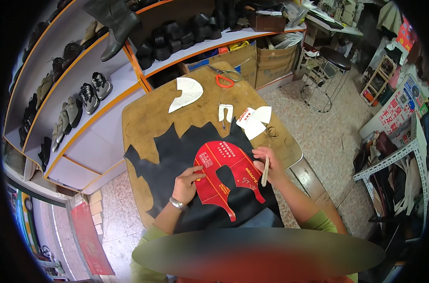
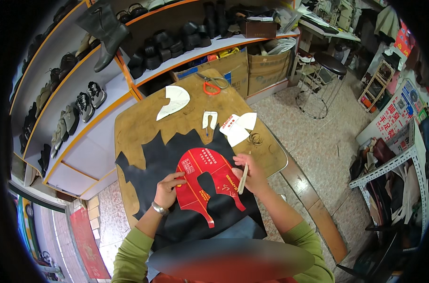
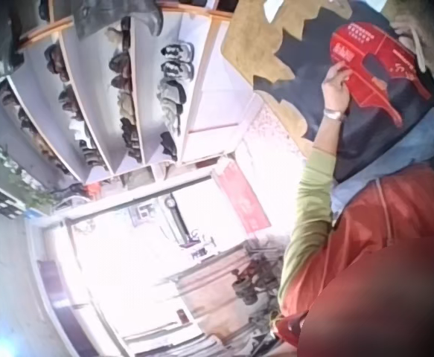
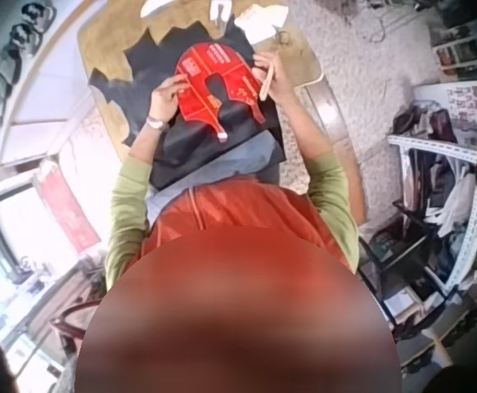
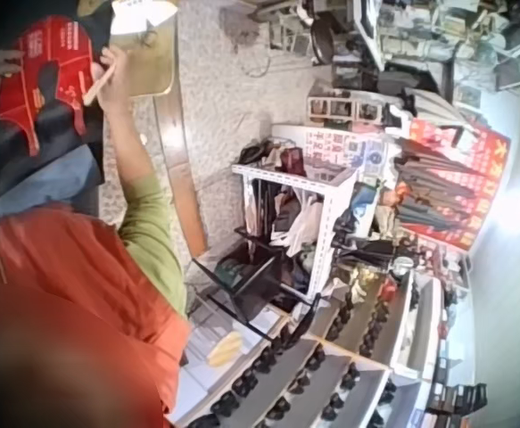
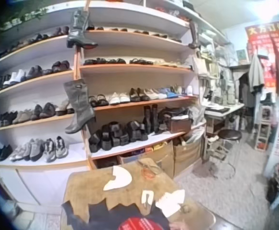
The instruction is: The person places a red paper pattern onto a black sheet of material and uses a white pencil to trace its outline. They then place smaller white paper pieces onto the material and trace their shapes as well.
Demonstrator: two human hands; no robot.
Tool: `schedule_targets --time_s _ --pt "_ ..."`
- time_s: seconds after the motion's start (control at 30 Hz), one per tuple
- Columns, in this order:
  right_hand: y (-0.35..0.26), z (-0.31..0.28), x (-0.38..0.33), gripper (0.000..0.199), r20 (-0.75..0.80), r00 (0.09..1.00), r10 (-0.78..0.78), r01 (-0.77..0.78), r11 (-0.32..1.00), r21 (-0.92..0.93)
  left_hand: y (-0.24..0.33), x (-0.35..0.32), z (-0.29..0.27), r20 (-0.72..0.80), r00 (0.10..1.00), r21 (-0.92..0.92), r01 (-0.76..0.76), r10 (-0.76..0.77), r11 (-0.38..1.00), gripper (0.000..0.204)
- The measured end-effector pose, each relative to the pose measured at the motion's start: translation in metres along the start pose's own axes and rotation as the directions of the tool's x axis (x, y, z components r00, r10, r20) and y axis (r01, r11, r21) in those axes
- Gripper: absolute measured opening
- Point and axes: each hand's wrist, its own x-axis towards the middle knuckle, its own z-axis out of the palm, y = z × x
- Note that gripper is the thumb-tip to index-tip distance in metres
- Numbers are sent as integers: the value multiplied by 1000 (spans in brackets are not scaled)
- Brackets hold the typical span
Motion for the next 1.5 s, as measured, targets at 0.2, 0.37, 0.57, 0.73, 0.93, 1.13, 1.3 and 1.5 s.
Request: schedule_targets --time_s 0.2,0.37,0.57,0.73,0.93,1.13,1.3,1.5 --pt "-1 -2 -1 45 39 994 -100 106 972 -210 -11 18 1 83 993 82 -88 81 993 23" --pt "-2 -6 -3 45 117 993 -13 47 954 -297 -16 18 6 68 984 171 -176 167 969 27" --pt "-9 -1 -11 52 169 974 -149 214 845 -491 -13 16 12 93 969 264 -245 228 933 35" --pt "-12 1 -11 52 189 960 -209 280 781 -559 -8 15 4 191 965 336 -237 181 911 39" --pt "-7 2 -8 51 230 935 -271 356 708 -609 -15 12 3 243 946 488 -311 216 816 50" --pt "-3 3 -9 51 227 941 -250 337 723 -603 -29 3 1 9 994 554 -92 104 827 40" --pt "-8 8 -9 53 172 972 -159 228 811 -539 -63 -16 -57 -460 809 442 566 -366 696 68" --pt "-5 8 3 51 -113 977 180 -209 902 -377 -67 -60 -107 -427 619 -45 714 -660 699 67"
